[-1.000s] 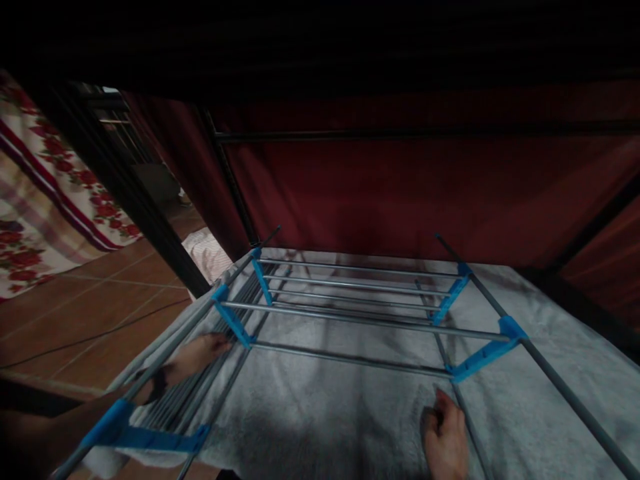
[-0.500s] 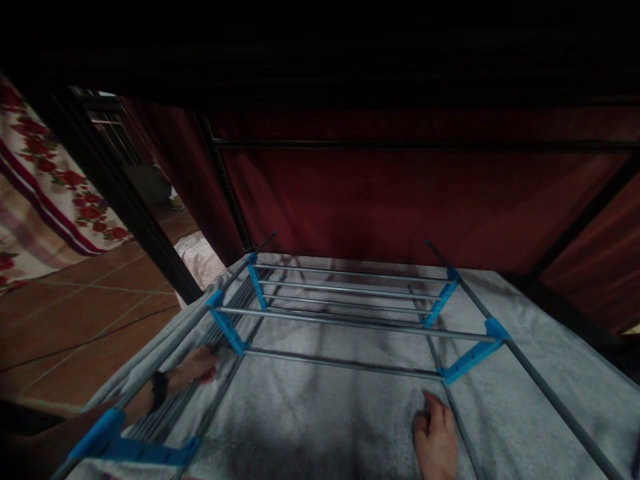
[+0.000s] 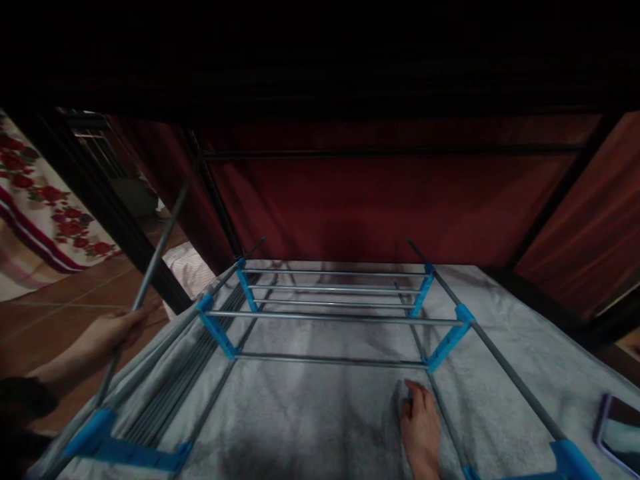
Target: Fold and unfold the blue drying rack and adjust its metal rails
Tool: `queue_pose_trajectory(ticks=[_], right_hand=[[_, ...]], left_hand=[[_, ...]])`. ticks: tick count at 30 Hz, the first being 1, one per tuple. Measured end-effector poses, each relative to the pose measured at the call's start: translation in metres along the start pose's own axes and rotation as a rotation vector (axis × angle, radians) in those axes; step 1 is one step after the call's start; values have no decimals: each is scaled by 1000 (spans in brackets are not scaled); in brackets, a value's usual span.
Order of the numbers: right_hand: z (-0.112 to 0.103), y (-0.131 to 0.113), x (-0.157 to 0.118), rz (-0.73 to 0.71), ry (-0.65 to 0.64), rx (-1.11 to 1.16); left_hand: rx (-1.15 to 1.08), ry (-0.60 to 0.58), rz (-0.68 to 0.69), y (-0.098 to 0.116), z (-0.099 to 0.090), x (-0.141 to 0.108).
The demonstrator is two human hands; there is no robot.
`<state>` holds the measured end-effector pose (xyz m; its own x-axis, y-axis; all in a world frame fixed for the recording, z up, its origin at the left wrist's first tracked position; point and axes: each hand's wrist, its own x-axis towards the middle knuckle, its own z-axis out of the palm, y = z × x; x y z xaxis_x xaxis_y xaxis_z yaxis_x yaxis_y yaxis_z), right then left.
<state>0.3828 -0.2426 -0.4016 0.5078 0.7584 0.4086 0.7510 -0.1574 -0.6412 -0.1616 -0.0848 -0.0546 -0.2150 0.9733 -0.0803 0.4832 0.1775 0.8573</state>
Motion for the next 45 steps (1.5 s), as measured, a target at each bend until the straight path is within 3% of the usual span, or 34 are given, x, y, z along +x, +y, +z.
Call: queue_pose_trajectory(ticks=[4,10,14,17,21,25,30,33,36,39,41,45], right_hand=[[1,-2,2,-23,25,13],[4,-1,2,-76,82,57],[6,-1,2,-60,74,65],[5,-3,3,-49,59,77],[2,-8,4,-38,56,92],[0,-11,5,-30,66,107],[-2,-13,5,-38,70,104],[-3,-13,5,-40,65,107],[-2,-12,5,-48,69,110],[-2,-10,4,-70,78,113],[-2,-8,4,-76,80,111],[0,-6,4,-60,82,82]], left_hand=[[122,102,54,26,8,7],[534,18,196,89,35,-4],[945,45,418,103,44,-14],[1124,64,617,113,56,-21],[1136,95,825,140,90,-33],[1117,130,910,168,138,-45],[915,195,1031,181,183,-49],[788,282,1081,172,198,-59],[666,357,1097,145,212,-81],[556,370,1092,100,229,-107],[524,301,1126,65,237,-118],[481,311,1168,-2,240,-122]])
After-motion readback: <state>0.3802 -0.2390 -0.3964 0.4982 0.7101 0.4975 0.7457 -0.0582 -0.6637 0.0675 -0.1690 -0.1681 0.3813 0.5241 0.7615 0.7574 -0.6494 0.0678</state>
